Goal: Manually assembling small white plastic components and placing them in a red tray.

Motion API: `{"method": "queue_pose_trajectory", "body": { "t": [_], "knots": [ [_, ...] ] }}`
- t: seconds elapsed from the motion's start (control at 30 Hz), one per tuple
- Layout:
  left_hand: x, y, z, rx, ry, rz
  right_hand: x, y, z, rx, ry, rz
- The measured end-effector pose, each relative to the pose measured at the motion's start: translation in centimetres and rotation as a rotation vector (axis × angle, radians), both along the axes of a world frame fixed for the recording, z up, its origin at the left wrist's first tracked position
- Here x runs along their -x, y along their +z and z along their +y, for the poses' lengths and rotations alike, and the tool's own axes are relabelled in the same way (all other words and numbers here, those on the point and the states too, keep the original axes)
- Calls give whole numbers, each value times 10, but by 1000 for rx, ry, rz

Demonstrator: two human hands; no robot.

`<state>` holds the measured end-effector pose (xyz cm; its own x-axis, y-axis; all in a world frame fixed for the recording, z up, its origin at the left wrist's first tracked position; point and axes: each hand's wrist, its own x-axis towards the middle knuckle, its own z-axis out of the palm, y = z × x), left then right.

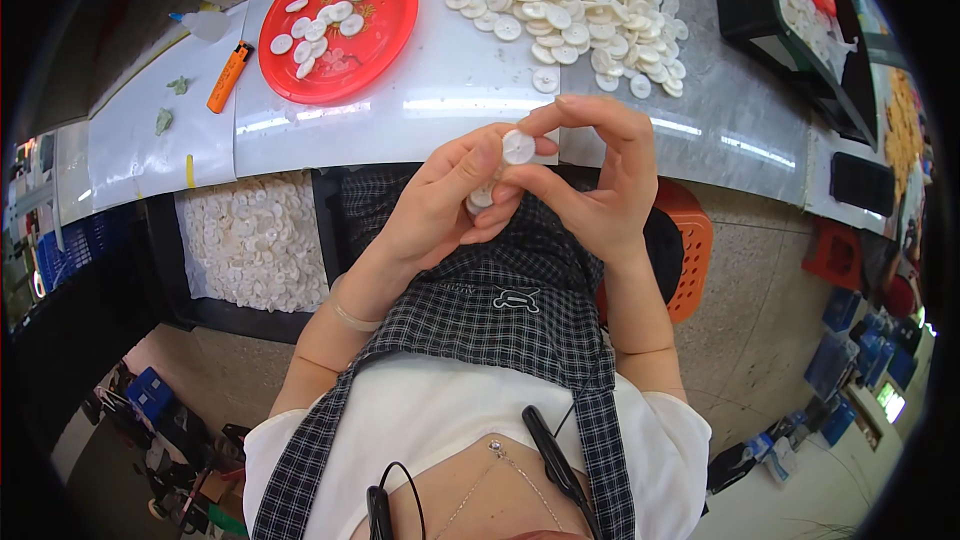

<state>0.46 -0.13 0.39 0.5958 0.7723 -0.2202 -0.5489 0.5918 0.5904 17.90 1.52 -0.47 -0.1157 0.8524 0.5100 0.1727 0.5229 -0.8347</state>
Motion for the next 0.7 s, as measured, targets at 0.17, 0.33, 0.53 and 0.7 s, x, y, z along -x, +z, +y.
{"method": "queue_pose_trajectory", "body": {
  "t": [0.17, 0.33, 0.53, 0.7],
  "knots": [
    [3, -2, -1, -2, 9, -7, -7, 4, 8, 8, 4, -56],
    [4, -2, 0, -36, 9, -3, -9, 2, 21, -83, -272, -436],
    [4, -1, -1, -46, 39, 10, -6, -4, 17, -92, -138, -507],
    [2, 8, 2, 29, 153, -69, -6, -3, 14, 10, -167, -438]
  ]
}}
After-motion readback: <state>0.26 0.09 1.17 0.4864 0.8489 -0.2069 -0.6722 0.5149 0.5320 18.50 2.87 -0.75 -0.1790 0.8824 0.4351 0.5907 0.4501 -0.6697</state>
